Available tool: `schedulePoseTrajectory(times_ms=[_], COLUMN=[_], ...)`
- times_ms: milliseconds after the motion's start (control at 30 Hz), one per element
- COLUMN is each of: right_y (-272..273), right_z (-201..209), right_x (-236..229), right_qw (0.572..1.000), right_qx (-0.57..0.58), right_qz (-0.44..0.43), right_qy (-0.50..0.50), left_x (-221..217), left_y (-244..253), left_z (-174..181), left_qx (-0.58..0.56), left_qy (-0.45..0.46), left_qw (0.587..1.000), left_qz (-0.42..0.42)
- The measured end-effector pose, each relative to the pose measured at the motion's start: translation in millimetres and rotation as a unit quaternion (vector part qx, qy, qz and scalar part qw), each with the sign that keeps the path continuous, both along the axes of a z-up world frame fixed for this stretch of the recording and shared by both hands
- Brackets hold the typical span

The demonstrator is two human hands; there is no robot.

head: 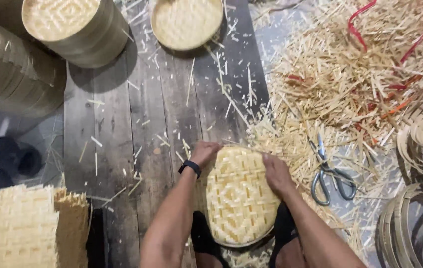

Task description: The recorder weaves bamboo strips into circular frames and uses scissors to trim the excess material, manufacturing bamboo steamers or baskets.

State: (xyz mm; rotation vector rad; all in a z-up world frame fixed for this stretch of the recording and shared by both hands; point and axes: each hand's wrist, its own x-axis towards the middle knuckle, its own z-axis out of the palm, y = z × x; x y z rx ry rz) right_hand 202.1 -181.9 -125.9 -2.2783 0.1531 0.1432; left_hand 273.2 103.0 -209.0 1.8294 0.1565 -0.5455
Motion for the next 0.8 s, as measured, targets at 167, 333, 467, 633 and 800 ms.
schedulePoseTrajectory(times_ms=[167, 333, 467, 633, 800], right_y=[-9, -12, -5, -87, -110], right_z=[-25, -21, 5, 105, 282], right_x=[2, 3, -22, 2, -43], right_qw=[0.984, 0.991, 0.997, 0.984, 0.927], right_qx=[0.123, 0.085, 0.012, -0.165, -0.324], right_qz=[-0.04, -0.019, -0.033, -0.004, 0.165], right_qy=[0.123, 0.1, -0.066, -0.064, 0.094], left_x=[-59, -66, -80, -121, -189], left_y=[19, 40, 38, 77, 86], left_z=[58, 3, 35, -45, 49], left_qx=[0.3, 0.146, 0.055, 0.174, 0.242], left_qy=[-0.431, 0.001, 0.011, -0.192, -0.057], left_qw=[0.847, 0.976, 0.978, 0.901, 0.888], left_qz=[0.081, 0.16, 0.2, 0.347, 0.386])
